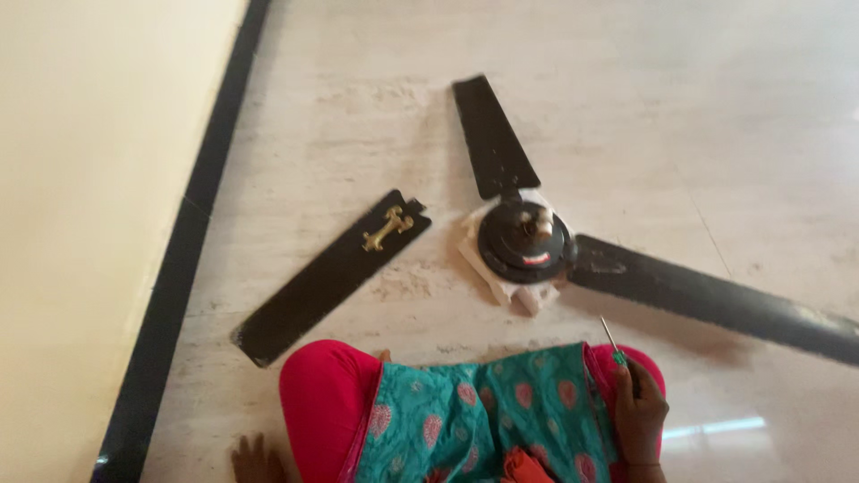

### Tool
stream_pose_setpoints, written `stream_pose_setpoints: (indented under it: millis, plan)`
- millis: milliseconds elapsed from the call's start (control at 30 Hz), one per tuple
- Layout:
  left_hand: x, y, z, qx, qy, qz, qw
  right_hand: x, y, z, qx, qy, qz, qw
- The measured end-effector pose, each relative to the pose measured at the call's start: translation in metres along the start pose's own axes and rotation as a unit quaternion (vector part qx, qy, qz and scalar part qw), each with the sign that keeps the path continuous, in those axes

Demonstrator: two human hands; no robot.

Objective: The person sits on the floor and uses a screwdriver to attach a fan blade to the motor housing. They align the blade, insert screws, and tighten them to secure the blade in place.

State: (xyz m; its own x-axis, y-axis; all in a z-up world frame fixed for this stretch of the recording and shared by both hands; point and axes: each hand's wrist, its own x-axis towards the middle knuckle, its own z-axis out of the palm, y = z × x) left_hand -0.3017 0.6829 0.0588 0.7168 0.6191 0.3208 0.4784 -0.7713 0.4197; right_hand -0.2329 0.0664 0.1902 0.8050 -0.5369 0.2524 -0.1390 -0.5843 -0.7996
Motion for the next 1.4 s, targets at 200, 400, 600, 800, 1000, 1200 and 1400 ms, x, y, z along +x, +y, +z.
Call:
stream_pose_setpoints:
  millis: [200,400,600,800,1000,1200,1400]
  plan:
    - [-0.017,0.009,-0.006,0.037,0.009,0.035,0.999,0.008,0.014,0.008,-0.012,0.004,-0.031,0.999]
    - [-0.044,0.002,-0.006,0.102,0.014,0.079,0.992,0.011,0.027,0.014,-0.025,-0.005,-0.049,0.998]
    - [-0.070,-0.018,-0.011,0.101,-0.009,0.085,0.991,0.020,0.034,0.022,-0.081,-0.023,-0.061,0.995]
    - [-0.081,-0.036,-0.014,0.012,0.011,0.094,0.995,0.025,0.038,0.027,-0.083,-0.025,-0.095,0.992]
    - [-0.080,-0.035,-0.027,0.010,0.003,0.062,0.998,0.032,0.043,0.034,-0.091,-0.034,-0.102,0.990]
    - [-0.078,-0.035,-0.030,-0.051,0.001,0.037,0.998,0.040,0.047,0.036,-0.087,-0.060,-0.080,0.991]
    - [-0.083,-0.038,-0.023,-0.079,-0.010,0.019,0.997,0.043,0.042,0.036,-0.073,-0.050,-0.061,0.994]
